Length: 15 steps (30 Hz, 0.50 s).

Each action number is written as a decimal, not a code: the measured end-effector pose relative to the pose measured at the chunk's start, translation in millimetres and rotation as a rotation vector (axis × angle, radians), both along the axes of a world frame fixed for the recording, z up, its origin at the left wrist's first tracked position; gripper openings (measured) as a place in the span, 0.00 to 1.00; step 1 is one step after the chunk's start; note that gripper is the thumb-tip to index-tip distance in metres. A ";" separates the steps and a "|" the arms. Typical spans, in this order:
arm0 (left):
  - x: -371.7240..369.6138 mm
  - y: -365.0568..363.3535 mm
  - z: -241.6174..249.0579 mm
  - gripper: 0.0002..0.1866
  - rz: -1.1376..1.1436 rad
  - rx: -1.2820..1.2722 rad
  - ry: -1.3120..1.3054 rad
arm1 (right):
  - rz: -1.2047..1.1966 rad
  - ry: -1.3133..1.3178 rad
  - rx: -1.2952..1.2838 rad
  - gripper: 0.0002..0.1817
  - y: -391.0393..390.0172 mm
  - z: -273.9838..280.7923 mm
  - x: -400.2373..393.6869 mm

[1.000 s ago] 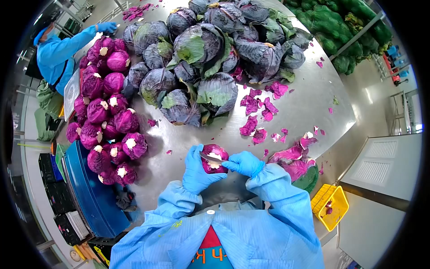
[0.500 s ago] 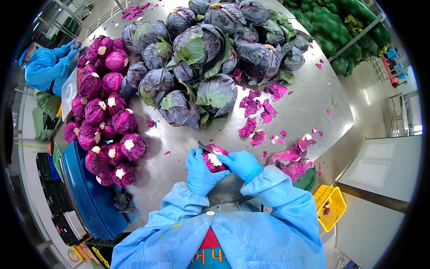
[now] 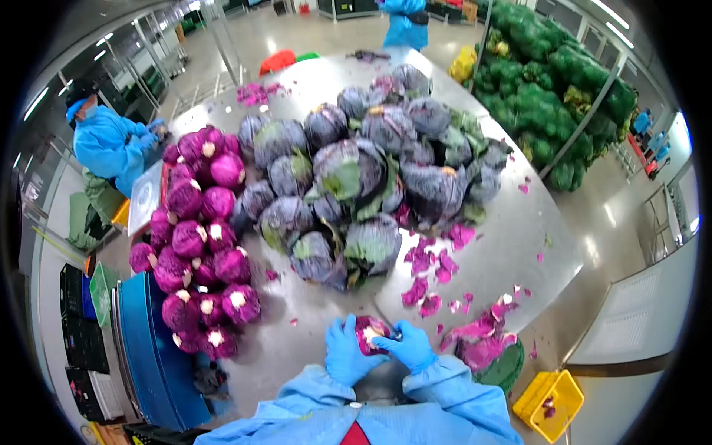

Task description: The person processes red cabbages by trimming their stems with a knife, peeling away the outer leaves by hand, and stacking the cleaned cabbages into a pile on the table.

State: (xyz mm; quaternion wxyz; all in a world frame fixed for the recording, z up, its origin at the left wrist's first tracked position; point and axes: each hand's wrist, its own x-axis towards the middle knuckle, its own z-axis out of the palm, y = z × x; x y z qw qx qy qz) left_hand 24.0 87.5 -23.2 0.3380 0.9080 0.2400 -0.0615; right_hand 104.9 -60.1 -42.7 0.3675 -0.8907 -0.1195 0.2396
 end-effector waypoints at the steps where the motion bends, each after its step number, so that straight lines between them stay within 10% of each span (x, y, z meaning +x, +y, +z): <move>1: 0.2 1.0 -0.9 0.63 -0.017 -0.017 0.038 | -0.094 0.036 0.024 0.27 1.9 1.8 4.5; 7: 0.1 -0.4 -0.8 0.57 -0.097 0.188 0.003 | 0.432 -0.069 0.098 0.22 4.5 24.9 30.9; 15: 21.8 -18.6 3.0 0.25 -0.203 0.298 0.006 | 0.385 0.024 -0.113 0.20 8.9 5.0 41.9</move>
